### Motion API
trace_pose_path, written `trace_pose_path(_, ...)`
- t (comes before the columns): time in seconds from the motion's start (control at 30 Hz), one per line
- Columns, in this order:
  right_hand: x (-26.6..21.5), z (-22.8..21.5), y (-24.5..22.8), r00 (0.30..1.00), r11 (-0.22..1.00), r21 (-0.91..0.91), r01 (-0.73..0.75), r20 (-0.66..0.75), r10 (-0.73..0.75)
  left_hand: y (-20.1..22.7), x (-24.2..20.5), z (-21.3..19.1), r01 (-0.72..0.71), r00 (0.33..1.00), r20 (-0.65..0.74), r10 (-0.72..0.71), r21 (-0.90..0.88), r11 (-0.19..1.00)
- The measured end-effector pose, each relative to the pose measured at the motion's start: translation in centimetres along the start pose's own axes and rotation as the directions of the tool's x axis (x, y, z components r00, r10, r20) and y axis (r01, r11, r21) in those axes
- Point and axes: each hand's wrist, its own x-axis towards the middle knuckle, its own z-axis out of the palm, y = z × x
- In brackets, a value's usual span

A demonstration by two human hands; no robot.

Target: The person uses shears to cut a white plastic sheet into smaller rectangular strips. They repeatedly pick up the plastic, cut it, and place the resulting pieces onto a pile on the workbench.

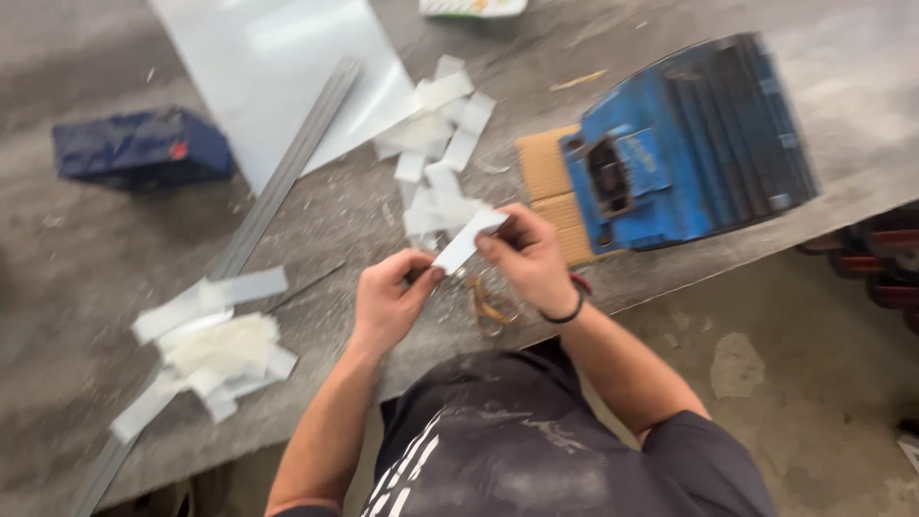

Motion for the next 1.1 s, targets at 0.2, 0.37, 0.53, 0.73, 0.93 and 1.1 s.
trace_pose_path(0.2,-1.1,0.0,-1.2,0.999,0.999,0.018,-0.029,-0.040,0.029,1.1,-0.7,-0.9,-0.122,0.992,-0.015,0.124,0.098,0.988)
trace_pose_path(0.37,-1.5,0.3,-3.3,0.998,0.997,-0.055,0.057,0.044,-0.055,1.6,-1.6,-2.7,-0.339,0.931,-0.074,0.359,0.198,0.920)
trace_pose_path(0.53,-1.5,0.6,-4.6,0.877,0.704,-0.534,0.469,0.187,-0.442,2.1,-2.8,-4.1,-0.632,0.706,-0.171,0.687,0.286,0.720)
trace_pose_path(0.73,-1.9,0.5,-4.0,0.842,0.694,-0.494,0.523,0.177,-0.509,1.9,-3.2,-4.3,-0.724,0.590,-0.157,0.792,0.332,0.605)
trace_pose_path(0.93,-3.7,0.1,-3.2,0.961,0.832,0.481,-0.278,0.132,0.245,1.2,-3.0,-4.3,-0.746,0.513,-0.152,0.845,0.407,0.527)
trace_pose_path(1.1,-4.0,1.5,-4.3,0.974,0.950,0.216,-0.226,0.052,0.220,0.4,-3.3,-4.1,-0.733,0.488,-0.153,0.859,0.464,0.498)
